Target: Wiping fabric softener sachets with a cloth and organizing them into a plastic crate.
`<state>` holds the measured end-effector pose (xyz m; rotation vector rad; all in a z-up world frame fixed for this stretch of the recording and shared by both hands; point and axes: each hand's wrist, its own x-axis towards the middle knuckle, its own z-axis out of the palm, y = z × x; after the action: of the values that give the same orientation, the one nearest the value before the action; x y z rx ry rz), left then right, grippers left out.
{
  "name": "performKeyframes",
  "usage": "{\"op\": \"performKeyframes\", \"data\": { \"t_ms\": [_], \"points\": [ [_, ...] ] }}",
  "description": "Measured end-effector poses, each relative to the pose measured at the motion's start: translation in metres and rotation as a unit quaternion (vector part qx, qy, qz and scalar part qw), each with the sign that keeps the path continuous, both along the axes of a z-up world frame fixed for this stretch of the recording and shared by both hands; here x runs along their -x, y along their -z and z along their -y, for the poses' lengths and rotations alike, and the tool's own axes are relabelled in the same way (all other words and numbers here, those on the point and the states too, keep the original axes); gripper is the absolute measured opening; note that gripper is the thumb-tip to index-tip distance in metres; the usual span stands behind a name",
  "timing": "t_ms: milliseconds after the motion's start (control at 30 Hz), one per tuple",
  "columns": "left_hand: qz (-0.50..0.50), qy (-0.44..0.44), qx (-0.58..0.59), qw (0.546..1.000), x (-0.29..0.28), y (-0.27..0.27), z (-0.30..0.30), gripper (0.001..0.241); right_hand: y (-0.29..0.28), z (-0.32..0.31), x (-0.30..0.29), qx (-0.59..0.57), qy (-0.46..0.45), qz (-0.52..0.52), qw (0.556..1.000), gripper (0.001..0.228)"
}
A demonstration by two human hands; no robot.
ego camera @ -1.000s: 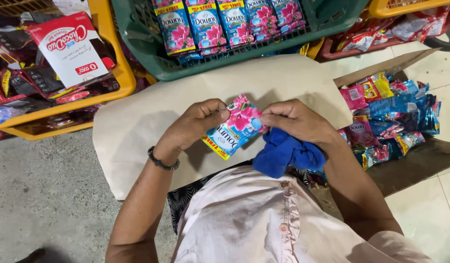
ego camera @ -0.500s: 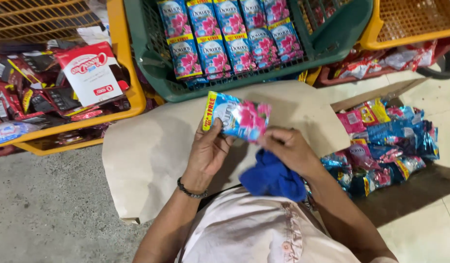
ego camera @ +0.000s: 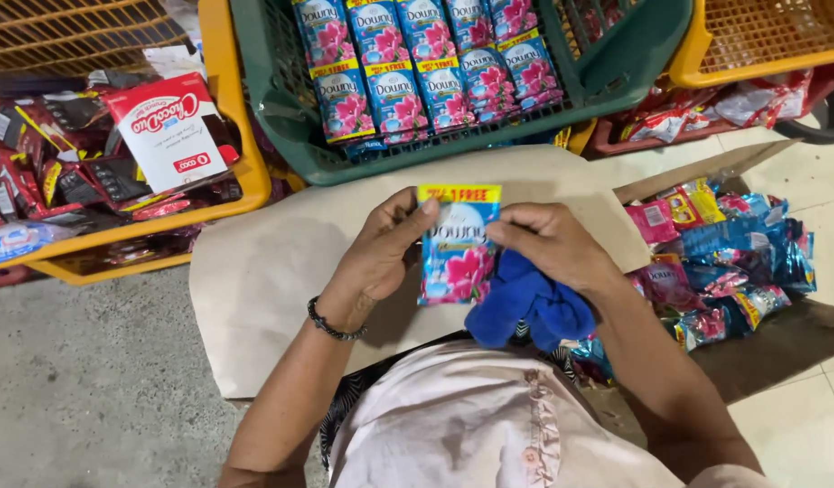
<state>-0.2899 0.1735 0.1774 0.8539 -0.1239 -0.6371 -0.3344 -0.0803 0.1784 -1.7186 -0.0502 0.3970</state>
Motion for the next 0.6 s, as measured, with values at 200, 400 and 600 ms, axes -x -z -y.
{"op": "performKeyframes", "data": {
  "t_ms": [200, 400, 600],
  "points": [
    [0.044, -0.066, -0.073, 0.994, 0.02, 0.048, -0.001, 0.016, -0.004, -0.001, 0.005, 0.003, 0.089, 0.046, 0.995, 0.019],
    [0.051, -0.123, -0.08, 0.988, 0.025, 0.035, 0.007, 0.019, 0.002, 0.002, 0.007, 0.06, 0.095, 0.084, 0.99, 0.02],
    [0.101, -0.141, -0.091, 0.981, 0.023, 0.047, 0.013, 0.023, -0.005, -0.002, 0.002, 0.03, 0.115, 0.086, 0.989, 0.021]
  ]
}}
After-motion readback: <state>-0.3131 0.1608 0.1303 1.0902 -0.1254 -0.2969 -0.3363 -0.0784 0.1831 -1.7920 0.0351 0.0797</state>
